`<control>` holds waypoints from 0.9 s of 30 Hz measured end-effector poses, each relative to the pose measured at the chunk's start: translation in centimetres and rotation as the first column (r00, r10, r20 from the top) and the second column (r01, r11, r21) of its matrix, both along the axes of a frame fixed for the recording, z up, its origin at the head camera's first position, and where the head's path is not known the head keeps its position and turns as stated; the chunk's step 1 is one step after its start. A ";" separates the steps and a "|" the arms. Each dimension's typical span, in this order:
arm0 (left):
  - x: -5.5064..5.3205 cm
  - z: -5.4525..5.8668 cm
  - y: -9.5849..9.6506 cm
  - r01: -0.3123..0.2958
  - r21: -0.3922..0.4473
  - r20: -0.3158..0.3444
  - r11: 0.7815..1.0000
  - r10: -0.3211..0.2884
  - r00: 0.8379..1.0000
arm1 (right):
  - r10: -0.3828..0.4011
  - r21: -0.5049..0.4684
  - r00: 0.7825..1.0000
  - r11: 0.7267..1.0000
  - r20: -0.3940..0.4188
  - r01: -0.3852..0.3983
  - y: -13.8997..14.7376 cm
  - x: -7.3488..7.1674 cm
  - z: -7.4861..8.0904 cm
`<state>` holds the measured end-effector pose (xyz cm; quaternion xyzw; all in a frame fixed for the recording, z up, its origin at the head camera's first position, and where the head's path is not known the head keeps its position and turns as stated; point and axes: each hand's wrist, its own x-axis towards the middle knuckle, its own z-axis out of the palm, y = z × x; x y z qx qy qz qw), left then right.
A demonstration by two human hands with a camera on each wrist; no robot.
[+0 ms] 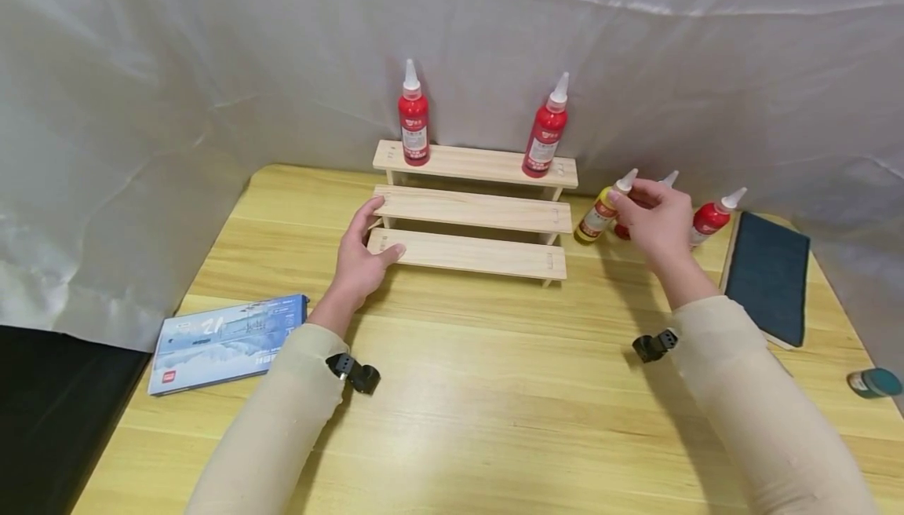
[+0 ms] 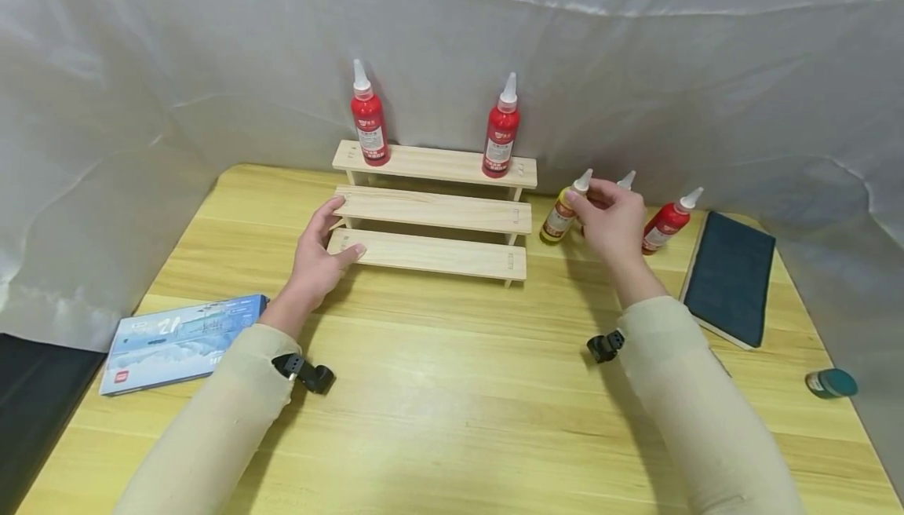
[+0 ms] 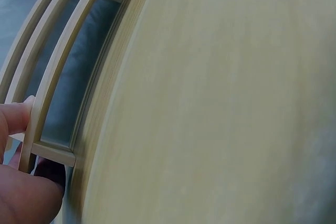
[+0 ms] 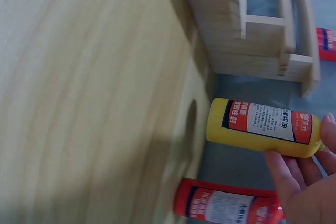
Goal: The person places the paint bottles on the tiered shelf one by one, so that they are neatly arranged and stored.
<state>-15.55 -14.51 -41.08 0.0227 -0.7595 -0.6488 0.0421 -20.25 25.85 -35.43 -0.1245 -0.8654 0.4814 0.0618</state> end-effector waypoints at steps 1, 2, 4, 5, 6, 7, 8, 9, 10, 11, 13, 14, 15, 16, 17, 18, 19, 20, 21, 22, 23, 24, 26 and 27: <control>-0.3 -0.5 -0.1 -0.002 0.004 -0.004 1.000 0.002 1.000 | 0.000 -0.001 1.000 1.000 -0.002 0.000 0.1 0.1 0.2; -0.5 -1.0 -0.2 -0.003 0.004 -0.008 1.000 0.003 1.000 | 0.000 0.002 1.000 1.000 -0.010 0.000 0.1 0.1 0.4; -1.0 -2.0 -0.4 -0.005 0.004 -0.018 1.000 0.005 1.000 | 0.004 -0.001 1.000 1.000 -0.023 -0.004 0.1 0.3 0.9; -1.1 -2.4 -0.6 -0.005 0.005 -0.024 1.000 0.005 1.000 | 0.005 -0.008 1.000 1.000 -0.025 -0.005 0.1 0.4 1.2; -1.4 -2.9 -0.7 -0.006 0.006 -0.030 1.000 0.006 1.000 | 0.008 -0.016 1.000 1.000 -0.026 -0.008 0.1 0.5 1.5; -1.3 -2.9 -0.6 -0.005 0.007 -0.035 1.000 0.005 0.999 | 0.011 -0.022 1.000 1.000 -0.028 -0.012 0.1 0.6 1.8; -1.3 -2.9 -0.7 -0.005 0.003 -0.033 1.000 0.005 0.999 | 0.012 -0.032 0.999 0.999 -0.033 -0.013 0.1 0.7 2.1; -1.4 -2.9 -0.7 -0.006 0.000 -0.032 1.000 0.006 0.999 | 0.015 -0.044 0.999 0.999 -0.035 -0.017 0.0 0.9 2.5; -1.4 -3.0 -0.7 -0.007 0.000 -0.031 1.000 0.007 1.000 | 0.020 -0.059 0.999 0.998 -0.041 -0.022 0.0 1.0 2.8; -1.4 -3.0 -0.7 -0.007 0.000 -0.028 1.000 0.007 1.000 | 0.024 -0.075 0.999 0.997 -0.049 -0.028 -0.1 1.1 3.1; -1.4 -3.0 -0.7 -0.010 -0.004 -0.021 1.000 0.010 1.000 | 0.036 -0.107 0.997 0.993 -0.064 -0.042 -0.3 1.4 3.7; -1.3 -3.0 -0.7 -0.013 -0.008 -0.016 1.000 0.013 1.000 | 0.043 -0.116 0.996 0.992 -0.073 -0.051 -0.5 1.5 4.0; -1.3 -2.9 -0.7 -0.017 -0.010 -0.011 1.000 0.017 1.000 | 0.052 -0.119 0.995 0.991 -0.085 -0.062 -0.7 1.6 4.3; -1.3 -2.9 -0.7 -0.019 -0.011 -0.009 1.000 0.019 1.000 | 0.058 -0.135 0.994 0.988 -0.091 -0.070 -0.8 1.7 4.5; -1.3 -2.8 -0.7 -0.020 -0.013 -0.006 1.000 0.020 1.000 | 0.064 -0.139 0.993 0.987 -0.097 -0.078 -1.0 1.9 4.8; -1.3 -2.8 -0.6 -0.021 -0.012 -0.005 1.000 0.021 1.000 | 0.068 -0.155 0.993 0.984 -0.100 -0.083 -1.1 2.0 5.1; -1.3 -2.7 -0.6 -0.023 -0.010 -0.004 1.000 0.023 1.000 | 0.072 -0.158 0.992 0.983 -0.103 -0.088 -1.3 2.1 5.3; -1.3 -2.7 -0.5 -0.023 -0.008 -0.001 1.000 0.023 1.000 | 0.076 -0.164 0.991 0.982 -0.106 -0.093 -1.5 2.2 5.5; -1.3 -2.6 -0.5 -0.022 -0.003 0.000 1.000 0.022 1.000 | 0.081 -0.169 0.991 0.981 -0.109 -0.099 -1.6 2.3 5.7; -1.3 -2.6 -0.4 -0.021 0.000 -0.001 1.000 0.021 1.000 | 0.084 -0.180 0.991 0.978 -0.109 -0.103 -1.8 2.3 5.9; -1.3 -2.5 -0.4 -0.023 0.005 0.000 1.000 0.023 1.000 | 0.089 -0.179 0.990 0.978 -0.111 -0.108 -1.9 2.4 6.1; -1.3 -2.5 -0.4 -0.024 0.008 0.001 1.000 0.024 1.000 | 0.093 -0.187 0.989 0.976 -0.112 -0.113 -2.1 2.4 6.2; -1.3 -2.4 -0.3 -0.026 0.011 0.002 1.000 0.026 1.000 | 0.106 -0.162 0.988 0.979 -0.116 -0.124 -2.4 2.5 6.5; -1.3 -2.4 -0.3 -0.027 0.012 0.003 1.000 0.027 1.000 | 0.110 -0.155 0.987 0.980 -0.117 -0.128 -2.6 2.5 6.6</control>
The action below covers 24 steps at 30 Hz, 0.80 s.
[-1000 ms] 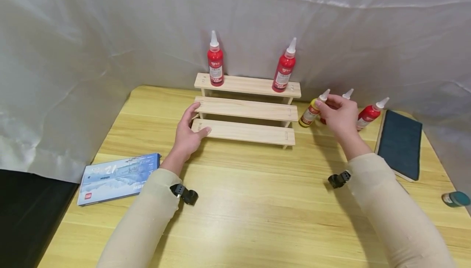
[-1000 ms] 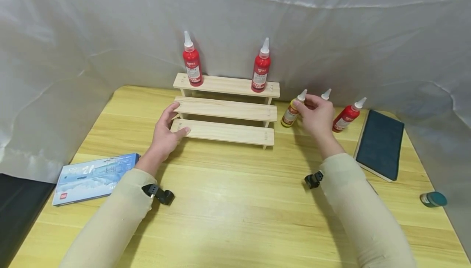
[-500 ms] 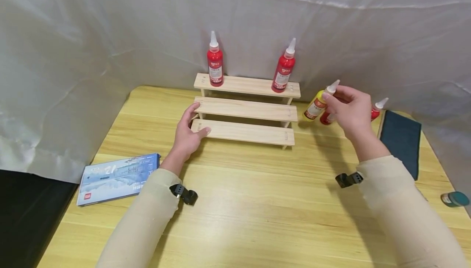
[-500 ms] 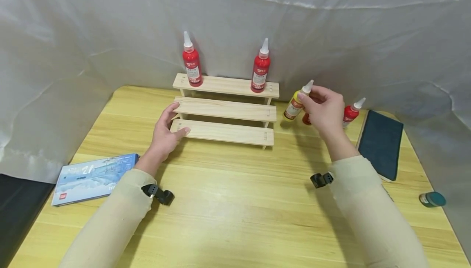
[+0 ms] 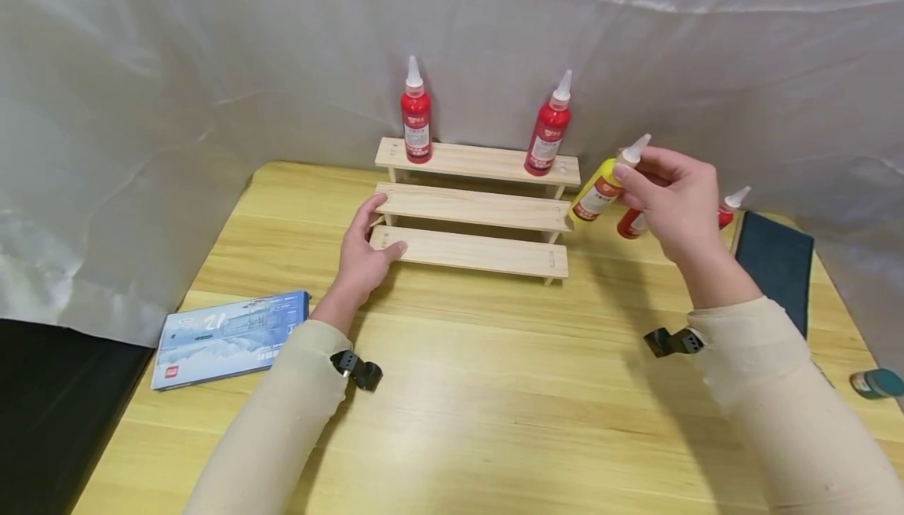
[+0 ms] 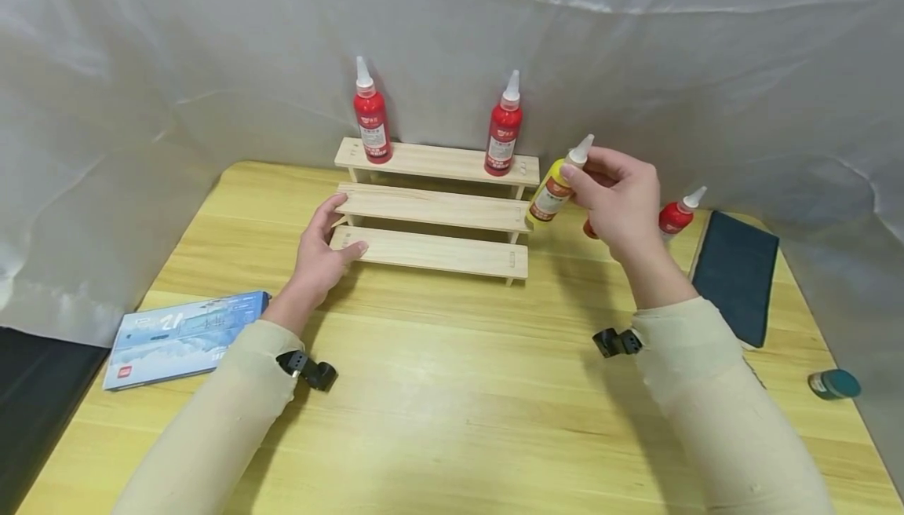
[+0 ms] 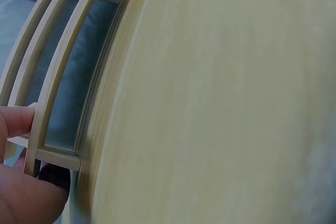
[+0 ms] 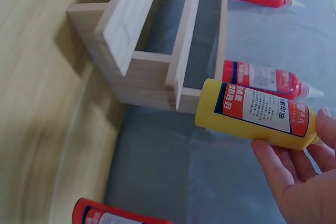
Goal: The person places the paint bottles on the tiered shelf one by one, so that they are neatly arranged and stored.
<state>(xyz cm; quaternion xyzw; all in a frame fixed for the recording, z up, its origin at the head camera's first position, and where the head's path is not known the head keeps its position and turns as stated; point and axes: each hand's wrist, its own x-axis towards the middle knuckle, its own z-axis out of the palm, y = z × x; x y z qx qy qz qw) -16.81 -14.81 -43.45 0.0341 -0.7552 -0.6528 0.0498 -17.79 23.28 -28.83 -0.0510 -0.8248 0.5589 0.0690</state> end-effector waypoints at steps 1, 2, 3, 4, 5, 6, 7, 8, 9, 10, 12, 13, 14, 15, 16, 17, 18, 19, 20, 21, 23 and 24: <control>0.0 0.0 0.0 0.000 0.002 0.002 1.000 0.000 1.000 | 0.004 -0.001 1.000 1.000 0.002 -0.004 -0.2 0.0 0.1; 0.0 0.0 0.0 -0.001 0.004 0.005 1.000 0.001 1.000 | 0.007 -0.005 1.000 1.000 0.003 -0.007 -0.4 0.0 0.2; 0.0 0.0 0.0 -0.002 0.003 0.008 1.000 0.002 1.000 | 0.012 -0.014 1.000 1.000 0.005 -0.012 -0.6 0.0 0.4; 0.0 0.0 0.0 -0.003 0.005 0.009 1.000 0.003 1.000 | 0.016 -0.010 1.000 1.000 0.005 -0.016 -0.8 0.0 0.5; 0.0 0.0 -0.1 -0.004 0.005 0.012 1.000 0.004 1.000 | 0.022 -0.015 1.000 1.000 0.002 -0.022 -1.0 -0.1 0.5; 0.0 0.0 -0.1 -0.005 0.006 0.012 1.000 0.004 1.000 | 0.028 -0.020 1.000 0.999 0.001 -0.028 -1.3 -0.1 0.6; 0.0 0.0 -0.1 -0.004 0.005 0.012 1.000 0.004 1.000 | 0.034 -0.024 0.999 0.999 -0.004 -0.034 -1.5 -0.1 0.7; 0.0 0.0 -0.2 -0.003 0.006 0.010 1.000 0.003 1.000 | 0.039 -0.027 0.999 0.999 -0.008 -0.040 -1.7 -0.1 0.8; 0.0 0.0 -0.2 -0.002 0.008 0.008 1.000 0.002 1.000 | 0.046 -0.022 0.999 0.999 -0.014 -0.046 -2.0 -0.1 0.8; 0.0 0.0 -0.2 0.000 0.014 0.003 1.000 -0.001 1.000 | 0.051 -0.014 0.998 0.999 -0.020 -0.051 -2.2 0.0 0.9; -0.1 -0.1 -0.3 0.005 0.022 -0.005 1.000 -0.005 1.000 | 0.067 -0.026 0.997 0.997 -0.030 -0.067 -2.7 0.0 1.0; -0.1 -0.1 -0.3 0.007 0.025 -0.008 1.000 -0.007 1.000 | 0.075 -0.032 0.997 0.997 -0.035 -0.076 -2.9 -0.1 1.0; -0.1 -0.1 -0.4 0.008 0.030 -0.012 1.000 -0.008 1.000 | 0.082 -0.040 0.996 0.996 -0.039 -0.084 -3.2 -0.1 1.0; -0.1 -0.1 -0.4 0.009 0.031 -0.014 0.999 -0.008 1.000 | 0.090 -0.051 0.995 0.994 -0.046 -0.092 -3.4 -0.2 1.0; -0.1 -0.2 -0.4 0.010 0.034 -0.017 0.999 -0.010 1.000 | 0.098 -0.062 0.994 0.993 -0.052 -0.101 -3.7 -0.2 1.0; -0.1 -0.2 -0.4 0.011 0.036 -0.018 0.999 -0.011 1.000 | 0.107 -0.072 0.992 0.991 -0.060 -0.111 -4.0 -0.3 1.0; -0.1 -0.2 -0.4 0.012 0.036 -0.018 0.999 -0.011 1.000 | 0.115 -0.079 0.991 0.990 -0.069 -0.120 -4.2 -0.4 1.0; -0.1 -0.1 -0.4 0.014 0.038 -0.019 0.999 -0.013 1.000 | 0.120 -0.080 0.990 0.989 -0.076 -0.126 -4.5 -0.4 1.0; -0.1 -0.1 -0.4 0.014 0.040 -0.020 0.999 -0.013 1.000 | 0.125 -0.084 0.989 0.988 -0.081 -0.132 -4.8 -0.5 1.0; -0.1 -0.1 -0.4 0.015 0.041 -0.021 0.999 -0.014 1.000 | 0.133 -0.088 0.987 0.986 -0.086 -0.141 -5.1 -0.6 1.0; -0.1 -0.1 -0.4 0.013 0.041 -0.022 0.999 -0.012 1.000 | 0.149 -0.080 0.984 0.984 -0.097 -0.157 -5.7 -0.7 1.1; -0.1 -0.1 -0.4 0.013 0.040 -0.023 0.999 -0.012 1.000 | 0.154 -0.073 0.983 0.984 -0.098 -0.161 -6.0 -0.8 1.1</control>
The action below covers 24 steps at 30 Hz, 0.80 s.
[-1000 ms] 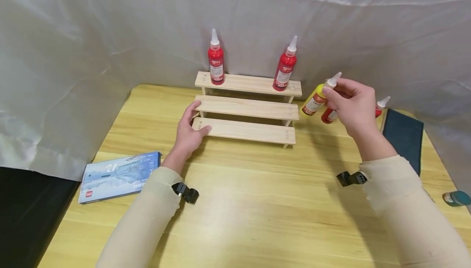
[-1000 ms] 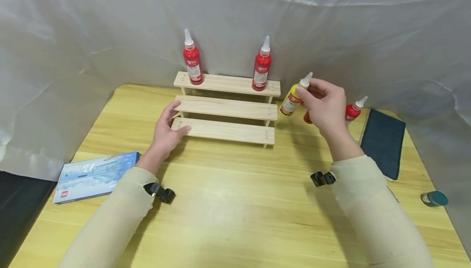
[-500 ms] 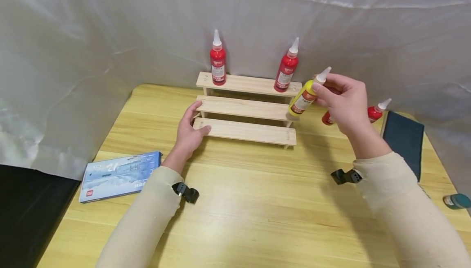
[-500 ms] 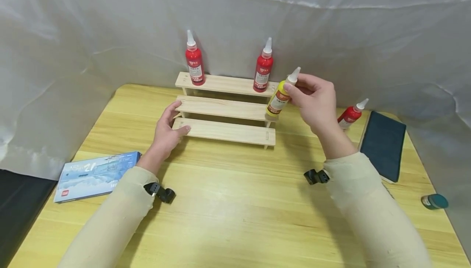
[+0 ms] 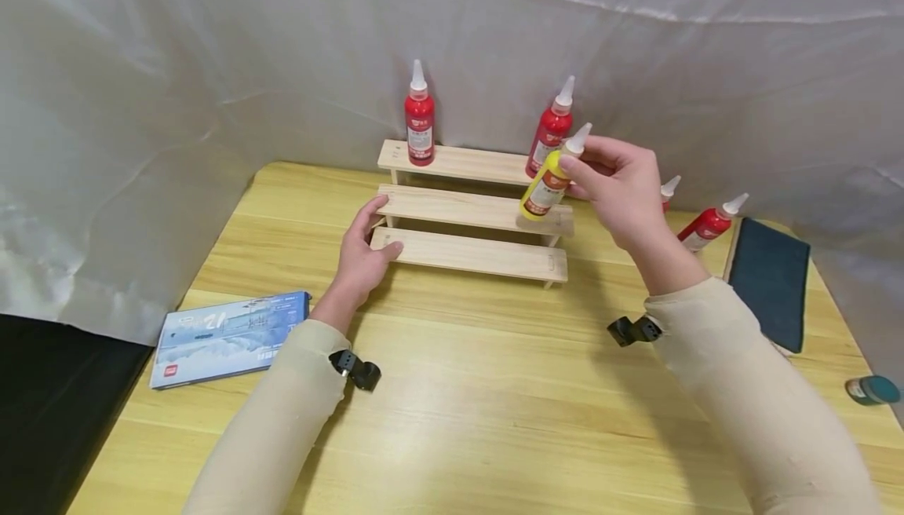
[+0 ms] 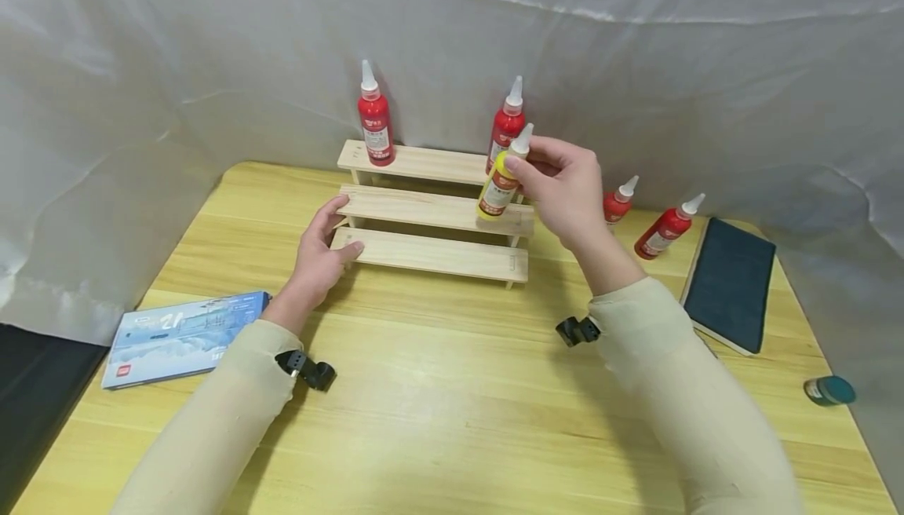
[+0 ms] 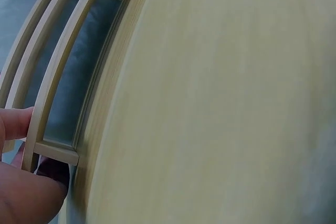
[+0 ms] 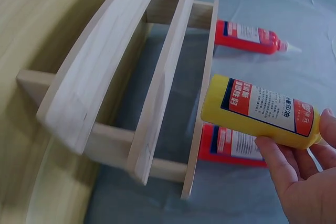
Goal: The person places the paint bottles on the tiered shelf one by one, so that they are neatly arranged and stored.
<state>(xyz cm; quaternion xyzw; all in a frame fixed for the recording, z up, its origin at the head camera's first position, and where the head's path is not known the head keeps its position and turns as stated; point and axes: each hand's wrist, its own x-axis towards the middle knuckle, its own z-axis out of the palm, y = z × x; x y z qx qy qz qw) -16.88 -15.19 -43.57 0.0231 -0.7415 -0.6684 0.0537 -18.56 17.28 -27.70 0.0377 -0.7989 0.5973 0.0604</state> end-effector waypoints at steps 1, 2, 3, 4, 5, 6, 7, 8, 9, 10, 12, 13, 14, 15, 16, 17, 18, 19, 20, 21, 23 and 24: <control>0.0 -0.1 0.0 0.000 -0.002 -0.002 1.000 0.000 1.000 | 0.005 0.005 1.000 1.000 0.001 -0.005 -0.3 -0.1 0.0; 0.0 -0.2 0.0 0.002 -0.005 -0.004 1.000 -0.002 1.000 | 0.013 0.001 1.000 1.000 -0.001 -0.013 -0.6 -0.2 0.0; 0.0 -0.2 -0.1 0.004 -0.011 -0.007 1.000 -0.004 1.000 | 0.024 -0.001 1.000 1.000 -0.009 -0.024 -1.0 -0.3 0.0; -0.1 -0.3 -0.1 0.005 -0.016 -0.012 1.000 -0.005 1.000 | 0.030 -0.002 0.999 1.000 -0.014 -0.030 -1.3 -0.3 0.0; -0.1 -0.4 -0.1 0.006 -0.023 -0.016 1.000 -0.006 1.000 | 0.038 -0.009 0.999 0.999 -0.020 -0.038 -1.6 -0.4 0.0; -0.1 -0.4 -0.1 0.008 -0.028 -0.023 1.000 -0.009 1.000 | 0.049 -0.025 0.998 0.998 -0.026 -0.049 -2.0 -0.6 0.0; -0.1 -0.5 -0.1 0.009 -0.035 -0.028 0.999 -0.010 1.000 | 0.063 -0.042 0.997 0.997 -0.034 -0.064 -2.3 -0.7 0.0; -0.2 -0.5 -0.1 0.010 -0.038 -0.034 0.999 -0.011 0.999 | 0.077 -0.057 0.996 0.995 -0.045 -0.079 -2.7 -0.9 0.0; -0.2 -0.5 -0.2 0.009 -0.039 -0.039 0.999 -0.011 0.999 | 0.086 -0.064 0.995 0.994 -0.050 -0.090 -3.0 -1.0 0.0; -0.1 -0.4 -0.2 0.008 -0.039 -0.038 0.999 -0.009 0.999 | 0.096 -0.070 0.994 0.993 -0.055 -0.100 -3.4 -1.2 0.0; -0.1 -0.4 -0.1 0.007 -0.034 -0.038 0.999 -0.008 0.999 | 0.112 -0.069 0.992 0.991 -0.064 -0.116 -4.0 -1.4 0.0; -0.1 -0.4 -0.1 0.006 -0.029 -0.038 1.000 -0.007 0.999 | 0.116 -0.059 0.991 0.991 -0.068 -0.120 -4.3 -1.5 0.1; -0.1 -0.3 0.0 0.005 -0.022 -0.038 1.000 -0.006 0.999 | 0.120 -0.051 0.990 0.991 -0.072 -0.123 -4.5 -1.6 0.1; -0.2 -0.3 0.0 0.004 -0.016 -0.038 1.000 -0.004 0.999 | 0.123 -0.043 0.990 0.991 -0.074 -0.126 -4.8 -1.7 0.2; -0.2 -0.3 0.1 0.002 -0.012 -0.037 1.000 -0.003 0.999 | 0.126 -0.035 0.989 0.991 -0.076 -0.129 -5.0 -1.8 0.2; -0.2 -0.3 0.1 0.002 -0.006 -0.039 1.000 -0.002 0.999 | 0.129 -0.029 0.989 0.991 -0.079 -0.131 -5.3 -1.9 0.3; -0.2 -0.3 0.1 0.001 -0.002 -0.040 1.000 -0.001 0.999 | 0.134 -0.031 0.988 0.990 -0.080 -0.137 -5.5 -1.9 0.3; -0.3 -0.3 0.1 0.000 0.001 -0.039 1.000 0.000 0.999 | 0.138 -0.028 0.987 0.990 -0.081 -0.140 -5.8 -2.0 0.3; -0.2 -0.3 0.1 0.000 0.002 -0.039 1.000 0.000 0.999 | 0.143 -0.033 0.986 0.989 -0.084 -0.146 -6.1 -2.1 0.2; -0.2 -0.3 0.1 -0.002 0.003 -0.036 1.000 0.002 0.999 | 0.145 -0.033 0.986 0.988 -0.081 -0.148 -6.3 -2.2 0.2; -0.2 -0.3 0.0 -0.003 0.005 -0.034 1.000 0.003 0.999 | 0.155 -0.040 0.985 0.987 -0.075 -0.159 -6.9 -2.5 0.0; -0.2 -0.2 0.0 -0.003 0.005 -0.034 1.000 0.003 0.999 | 0.163 -0.045 0.984 0.985 -0.073 -0.166 -7.1 -2.6 -0.2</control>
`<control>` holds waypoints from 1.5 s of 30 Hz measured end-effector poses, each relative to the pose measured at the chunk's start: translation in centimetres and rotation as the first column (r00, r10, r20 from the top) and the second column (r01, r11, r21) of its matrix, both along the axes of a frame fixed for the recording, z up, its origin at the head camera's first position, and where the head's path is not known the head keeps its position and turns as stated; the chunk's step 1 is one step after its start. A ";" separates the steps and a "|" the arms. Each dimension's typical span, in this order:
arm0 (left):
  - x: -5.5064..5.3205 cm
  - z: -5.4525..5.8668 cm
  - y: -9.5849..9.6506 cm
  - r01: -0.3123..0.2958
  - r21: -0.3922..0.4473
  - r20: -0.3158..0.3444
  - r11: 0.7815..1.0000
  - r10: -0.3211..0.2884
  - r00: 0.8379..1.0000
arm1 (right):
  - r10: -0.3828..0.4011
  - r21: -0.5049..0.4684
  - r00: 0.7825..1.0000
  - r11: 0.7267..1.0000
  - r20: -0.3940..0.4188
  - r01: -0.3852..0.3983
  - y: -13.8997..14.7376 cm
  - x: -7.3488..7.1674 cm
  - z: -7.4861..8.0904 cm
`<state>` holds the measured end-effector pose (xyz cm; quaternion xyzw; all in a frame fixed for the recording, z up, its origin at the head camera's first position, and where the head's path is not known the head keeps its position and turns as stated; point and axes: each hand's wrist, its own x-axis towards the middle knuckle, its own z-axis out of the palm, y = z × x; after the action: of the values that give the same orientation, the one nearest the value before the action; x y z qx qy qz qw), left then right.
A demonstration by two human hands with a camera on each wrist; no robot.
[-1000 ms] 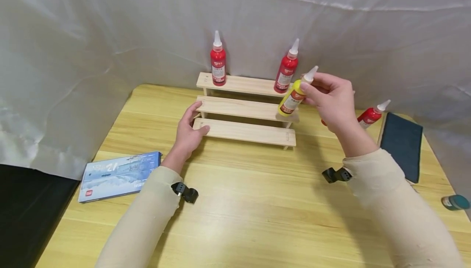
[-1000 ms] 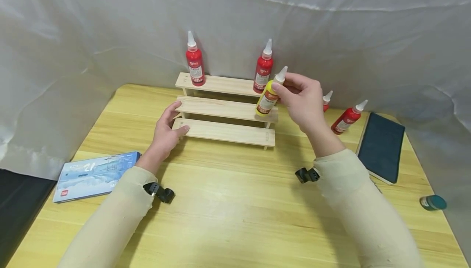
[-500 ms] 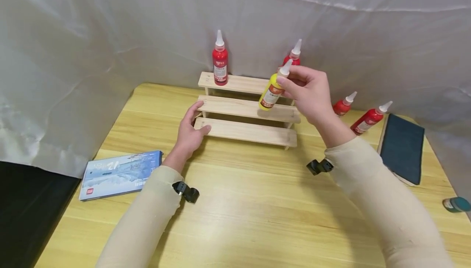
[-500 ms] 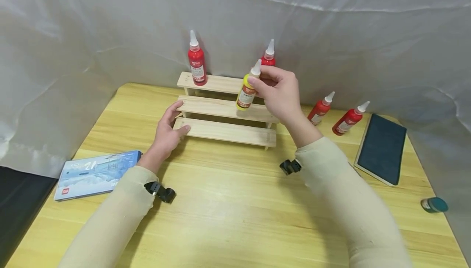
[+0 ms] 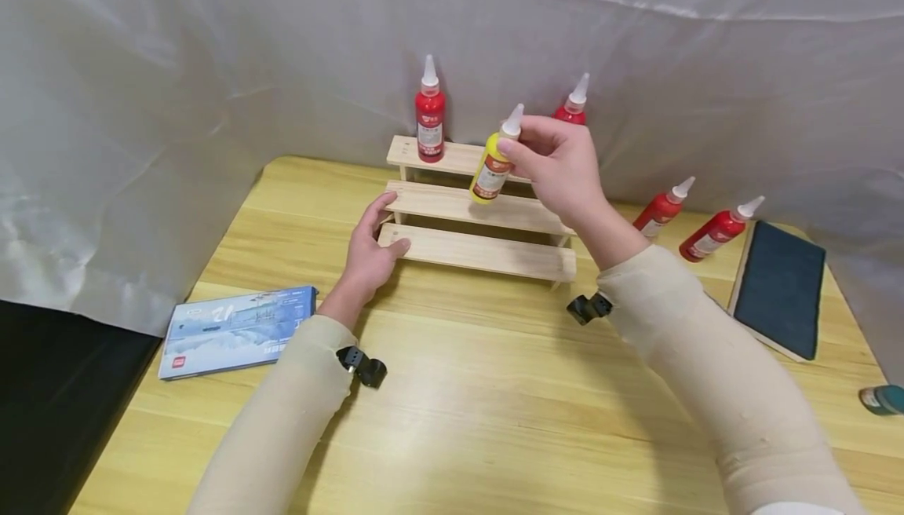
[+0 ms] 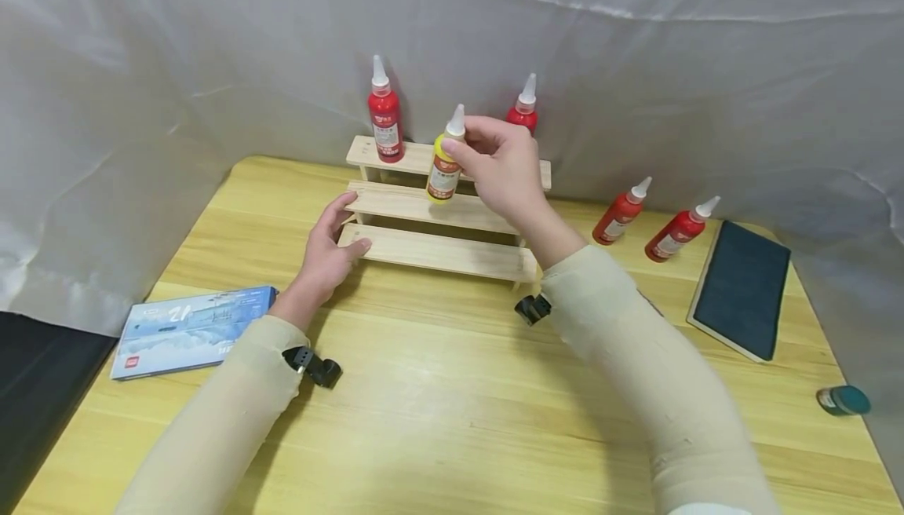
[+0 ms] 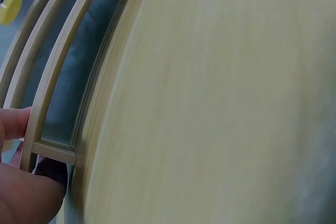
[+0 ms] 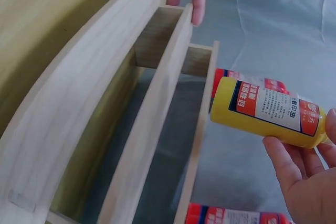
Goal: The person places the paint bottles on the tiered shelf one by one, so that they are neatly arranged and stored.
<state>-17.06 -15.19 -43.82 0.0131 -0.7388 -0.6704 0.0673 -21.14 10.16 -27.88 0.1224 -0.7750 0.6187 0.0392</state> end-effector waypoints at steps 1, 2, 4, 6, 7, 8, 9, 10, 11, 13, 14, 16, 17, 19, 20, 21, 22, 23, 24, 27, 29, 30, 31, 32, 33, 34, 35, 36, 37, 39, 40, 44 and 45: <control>0.0 0.0 0.0 -0.001 0.001 0.000 1.000 0.001 1.000 | 0.004 0.008 1.000 1.000 -0.001 -0.004 -0.2 -0.1 -0.1; 0.0 0.0 0.0 -0.002 0.000 0.000 1.000 0.002 1.000 | 0.011 0.011 1.000 1.000 0.000 -0.011 -0.4 -0.2 -0.3; 0.1 0.0 0.0 -0.001 -0.002 -0.002 1.000 0.001 1.000 | 0.026 0.018 1.000 0.999 0.001 -0.026 -0.9 -0.4 -0.5; 0.1 0.0 0.0 0.001 -0.002 -0.003 1.000 -0.001 1.000 | 0.042 0.012 0.999 0.999 -0.001 -0.042 -1.4 -0.6 -0.7; 0.1 -0.1 0.0 0.001 0.000 -0.002 1.000 -0.001 1.000 | 0.045 0.014 0.999 0.999 0.002 -0.045 -1.7 -0.7 -0.8; 0.1 -0.1 -0.1 0.003 -0.001 -0.002 1.000 -0.003 1.000 | 0.052 0.005 0.999 0.999 0.004 -0.052 -1.9 -0.8 -0.9; 0.1 -0.1 -0.1 0.003 0.000 -0.002 1.000 -0.003 1.000 | 0.059 -0.004 0.998 0.998 0.005 -0.059 -2.2 -0.9 -0.9; 0.1 -0.1 -0.1 0.004 0.001 -0.003 1.000 -0.004 1.000 | 0.067 -0.015 0.998 0.998 0.008 -0.067 -2.5 -0.9 -1.0; 0.1 -0.1 -0.1 0.003 0.000 -0.003 1.000 -0.003 1.000 | 0.071 -0.020 0.997 0.997 0.011 -0.071 -2.8 -1.0 -1.1; 0.1 0.0 -0.1 0.001 -0.004 -0.003 1.000 -0.001 1.000 | 0.071 -0.012 0.997 0.997 0.014 -0.071 -3.3 -1.2 -1.2; 0.1 0.0 0.0 0.000 -0.005 -0.003 1.000 0.000 1.000 | 0.073 -0.006 0.997 0.997 0.013 -0.073 -3.5 -1.3 -1.2; 0.2 0.0 0.0 0.000 -0.003 -0.003 1.000 0.000 1.000 | 0.068 0.015 0.997 0.998 0.021 -0.068 -3.9 -1.4 -1.4; 0.2 0.0 0.0 0.000 -0.004 -0.001 1.000 0.000 1.000 | 0.061 0.031 0.998 0.998 0.022 -0.061 -4.1 -1.4 -1.4; 0.2 0.0 0.0 0.002 -0.002 0.002 1.000 -0.002 1.000 | 0.055 0.050 0.998 0.997 0.021 -0.056 -4.4 -1.6 -1.6; 0.2 0.0 0.0 0.003 0.000 0.004 1.000 -0.003 1.000 | 0.054 0.059 0.998 0.997 0.019 -0.055 -4.5 -1.6 -1.7; 0.2 0.0 0.1 0.006 0.002 0.005 1.000 -0.006 1.000 | 0.052 0.064 0.999 0.997 0.015 -0.053 -4.7 -1.7 -1.7; 0.2 0.0 0.1 0.008 0.003 0.004 1.000 -0.008 1.000 | 0.051 0.068 0.999 0.996 0.011 -0.052 -4.9 -1.7 -1.9; 0.2 0.1 0.1 0.010 0.001 0.005 1.000 -0.010 1.000 | 0.051 0.069 0.999 0.996 0.008 -0.052 -5.0 -1.7 -1.9; 0.2 0.1 0.1 0.011 0.001 0.004 1.000 -0.011 1.000 | 0.053 0.073 0.999 0.996 0.005 -0.053 -5.2 -1.8 -2.0; 0.1 0.0 0.0 0.009 -0.008 0.007 1.000 -0.009 1.000 | 0.061 0.080 0.998 0.995 0.005 -0.061 -5.9 -1.9 -2.2; 0.2 0.0 -0.1 0.003 -0.016 0.009 1.000 -0.003 1.000 | 0.068 0.087 0.998 0.994 0.001 -0.068 -6.3 -1.9 -2.4; 0.2 0.0 -0.1 0.001 -0.019 0.009 1.000 -0.001 1.000 | 0.070 0.093 0.998 0.993 -0.001 -0.069 -6.5 -1.9 -2.5; 0.2 0.0 -0.1 -0.001 -0.020 0.009 1.000 0.001 1.000 | 0.071 0.099 0.997 0.993 -0.006 -0.070 -6.7 -1.9 -2.6; 0.2 0.0 -0.1 -0.002 -0.022 0.008 1.000 0.002 1.000 | 0.072 0.104 0.997 0.992 -0.013 -0.071 -6.9 -2.0 -2.6; 0.3 0.1 -0.1 -0.003 -0.022 0.005 1.000 0.003 1.000 | 0.072 0.110 0.997 0.991 -0.018 -0.069 -7.1 -2.0 -2.7; 0.3 0.1 -0.1 -0.003 -0.016 0.002 1.000 0.003 1.000 | 0.071 0.119 0.997 0.991 -0.028 -0.067 -7.2 -2.1 -2.8; 0.3 0.1 0.0 -0.003 -0.010 0.001 1.000 0.003 1.000 | 0.069 0.125 0.997 0.990 -0.034 -0.065 -7.4 -2.1 -2.9; 0.3 0.1 0.0 -0.003 -0.005 0.000 1.000 0.003 1.000 | 0.068 0.130 0.997 0.990 -0.040 -0.062 -7.5 -2.1 -2.9; 0.3 0.1 0.0 -0.003 0.000 0.001 1.000 0.003 1.000 | 0.067 0.133 0.997 0.989 -0.047 -0.060 -7.6 -2.2 -3.0; 0.3 0.1 0.0 -0.002 0.008 0.002 1.000 0.002 1.000 | 0.067 0.143 0.996 0.988 -0.056 -0.058 -7.9 -2.3 -3.0; 0.3 0.1 0.0 -0.002 0.011 0.005 1.000 0.002 1.000 | 0.068 0.149 0.996 0.987 -0.061 -0.058 -8.0 -2.3 -3.0; 0.3 0.0 0.0 -0.001 0.003 0.007 1.000 0.001 1.000 | 0.069 0.180 0.996 0.982 -0.061 -0.057 -8.3 -2.4 -2.9; 0.3 0.0 0.0 0.000 0.003 0.005 1.000 0.000 1.000 | 0.068 0.186 0.996 0.981 -0.061 -0.056 -8.4 -2.3 -2.9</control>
<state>-16.73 -15.23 -43.83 0.0152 -0.7381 -0.6713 0.0654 -23.49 1.80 -30.83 0.1703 -0.8231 0.5407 0.0343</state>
